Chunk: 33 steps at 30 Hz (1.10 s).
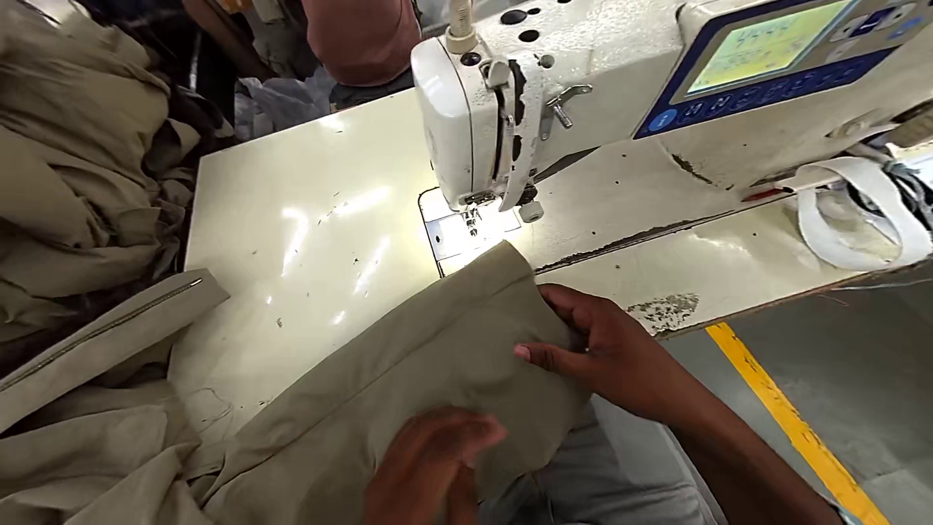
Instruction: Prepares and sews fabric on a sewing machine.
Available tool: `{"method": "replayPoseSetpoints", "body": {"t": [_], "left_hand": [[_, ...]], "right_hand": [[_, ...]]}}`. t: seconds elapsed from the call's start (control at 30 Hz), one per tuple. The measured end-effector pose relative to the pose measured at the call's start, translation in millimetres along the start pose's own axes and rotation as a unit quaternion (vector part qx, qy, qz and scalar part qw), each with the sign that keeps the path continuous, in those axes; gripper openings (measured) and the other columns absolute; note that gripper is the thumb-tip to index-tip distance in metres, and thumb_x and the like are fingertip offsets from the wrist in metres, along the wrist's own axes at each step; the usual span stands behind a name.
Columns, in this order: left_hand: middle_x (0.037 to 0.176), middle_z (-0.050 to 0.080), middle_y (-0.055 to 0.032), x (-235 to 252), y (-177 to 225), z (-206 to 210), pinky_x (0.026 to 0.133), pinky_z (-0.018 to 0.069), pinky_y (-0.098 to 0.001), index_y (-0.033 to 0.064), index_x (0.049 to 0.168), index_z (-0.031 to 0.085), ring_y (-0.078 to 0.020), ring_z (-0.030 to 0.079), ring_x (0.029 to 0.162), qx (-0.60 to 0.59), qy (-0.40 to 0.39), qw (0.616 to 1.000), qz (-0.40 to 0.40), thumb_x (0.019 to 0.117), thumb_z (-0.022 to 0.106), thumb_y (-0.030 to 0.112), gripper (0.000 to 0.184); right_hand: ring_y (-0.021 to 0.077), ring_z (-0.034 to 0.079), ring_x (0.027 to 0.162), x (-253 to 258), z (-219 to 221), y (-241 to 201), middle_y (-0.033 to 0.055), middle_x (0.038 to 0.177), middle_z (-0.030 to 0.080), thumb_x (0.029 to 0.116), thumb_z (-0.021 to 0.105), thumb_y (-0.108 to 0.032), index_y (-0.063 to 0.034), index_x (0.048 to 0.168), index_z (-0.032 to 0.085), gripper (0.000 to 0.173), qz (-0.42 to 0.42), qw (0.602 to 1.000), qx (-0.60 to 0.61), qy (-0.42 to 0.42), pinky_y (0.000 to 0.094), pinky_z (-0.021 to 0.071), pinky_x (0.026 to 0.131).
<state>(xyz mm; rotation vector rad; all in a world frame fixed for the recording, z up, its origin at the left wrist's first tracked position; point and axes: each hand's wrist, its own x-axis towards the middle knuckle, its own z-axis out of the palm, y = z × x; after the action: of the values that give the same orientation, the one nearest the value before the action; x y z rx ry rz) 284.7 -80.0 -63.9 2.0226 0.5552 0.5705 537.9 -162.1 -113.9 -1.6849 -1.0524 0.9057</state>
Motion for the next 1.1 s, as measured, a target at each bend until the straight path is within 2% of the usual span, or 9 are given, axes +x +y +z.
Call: {"method": "replayPoseSetpoints", "body": {"t": [0.1,0.23,0.4,0.53,0.63,0.73,0.87,1.0,1.1], "left_hand": [[0.136,0.064,-0.0191,18,7,14,0.114,0.0469,-0.0423,-0.0025,0.131,0.065,-0.0242,0.057,0.133,-0.019,-0.030,0.999,-0.031,0.1081,0.049,0.015,0.033],[0.131,0.064,-0.0208,32,13,28,0.104,0.0549,-0.0384,-0.0128,0.136,0.054,-0.0207,0.064,0.120,-0.052,0.002,0.993,-0.103,0.1004,0.065,0.037,0.062],[0.107,0.071,-0.0143,32,11,35,0.085,0.0614,-0.0276,-0.0121,0.119,0.063,-0.0113,0.071,0.095,-0.011,0.076,0.988,-0.137,0.0920,0.066,0.002,0.031],[0.092,0.072,-0.0130,27,8,32,0.074,0.0556,-0.0194,-0.0066,0.102,0.072,-0.0076,0.067,0.081,0.179,0.143,0.971,-0.071,0.0876,0.057,-0.002,0.021],[0.092,0.074,-0.0147,23,0,26,0.072,0.0553,-0.0212,-0.0067,0.105,0.073,-0.0104,0.068,0.078,0.266,0.180,0.945,-0.058,0.0874,0.054,-0.002,0.027],[0.094,0.071,-0.0080,21,-4,20,0.075,0.0541,-0.0140,-0.0085,0.107,0.068,0.0007,0.065,0.083,0.168,0.184,0.964,-0.089,0.0889,0.049,-0.006,0.026],[0.084,0.066,-0.0088,21,1,30,0.073,0.0517,-0.0133,-0.0075,0.099,0.065,-0.0010,0.062,0.078,0.186,0.178,0.965,-0.047,0.0884,0.046,-0.004,0.022],[0.078,0.062,-0.0004,21,3,26,0.065,0.0501,-0.0121,-0.0026,0.101,0.059,0.0033,0.059,0.071,0.115,0.197,0.973,-0.021,0.0964,0.044,0.006,0.018],[0.082,0.065,0.0028,23,-1,24,0.065,0.0545,-0.0126,-0.0026,0.109,0.059,0.0039,0.062,0.072,0.087,0.240,0.966,-0.033,0.0939,0.060,0.015,0.024]], "right_hand": [[0.0069,0.072,0.082,-13,14,-9,-0.0078,0.096,0.074,0.0842,0.081,-0.042,-0.0223,0.124,0.066,0.047,-0.026,0.997,0.057,0.035,0.0268,0.0640,0.069],[0.0035,0.068,0.106,-31,45,-18,0.0016,0.118,0.071,0.0887,0.079,-0.040,-0.0028,0.143,0.054,0.070,-0.108,0.990,0.082,0.030,0.0265,0.0602,0.092],[0.0203,0.067,0.119,-31,52,-29,0.0220,0.138,0.062,0.0809,0.086,-0.019,0.0064,0.160,0.024,0.103,-0.164,0.981,0.058,-0.086,0.0331,0.0568,0.100],[0.0153,0.070,0.113,-34,57,-21,0.0145,0.126,0.070,0.0949,0.075,-0.025,0.0006,0.150,0.045,0.068,-0.246,0.968,0.034,-0.029,0.0288,0.0582,0.097],[0.0088,0.071,0.095,-34,63,-14,0.0068,0.112,0.070,0.1074,0.056,-0.023,-0.0056,0.127,0.064,0.027,-0.220,0.973,0.042,0.063,0.0248,0.0633,0.079],[0.0077,0.070,0.079,-29,58,-7,0.0075,0.117,0.070,0.1104,0.046,-0.023,-0.0056,0.130,0.066,0.033,-0.191,0.975,-0.075,0.088,0.0232,0.0618,0.067],[0.0080,0.071,0.080,-25,58,-26,0.0079,0.124,0.070,0.1067,0.055,-0.035,-0.0053,0.137,0.062,0.043,-0.218,0.960,-0.123,0.122,0.0253,0.0607,0.065],[0.0130,0.058,0.126,-22,60,-51,0.0011,0.137,0.066,0.1028,0.059,-0.036,-0.0075,0.149,0.053,0.055,-0.287,0.947,-0.105,0.097,0.0322,0.0481,0.106],[0.0121,0.065,0.120,-22,74,-41,0.0049,0.130,0.068,0.0987,0.066,-0.026,-0.0082,0.141,0.056,0.047,-0.273,0.954,-0.073,0.101,0.0290,0.0569,0.099]]}}
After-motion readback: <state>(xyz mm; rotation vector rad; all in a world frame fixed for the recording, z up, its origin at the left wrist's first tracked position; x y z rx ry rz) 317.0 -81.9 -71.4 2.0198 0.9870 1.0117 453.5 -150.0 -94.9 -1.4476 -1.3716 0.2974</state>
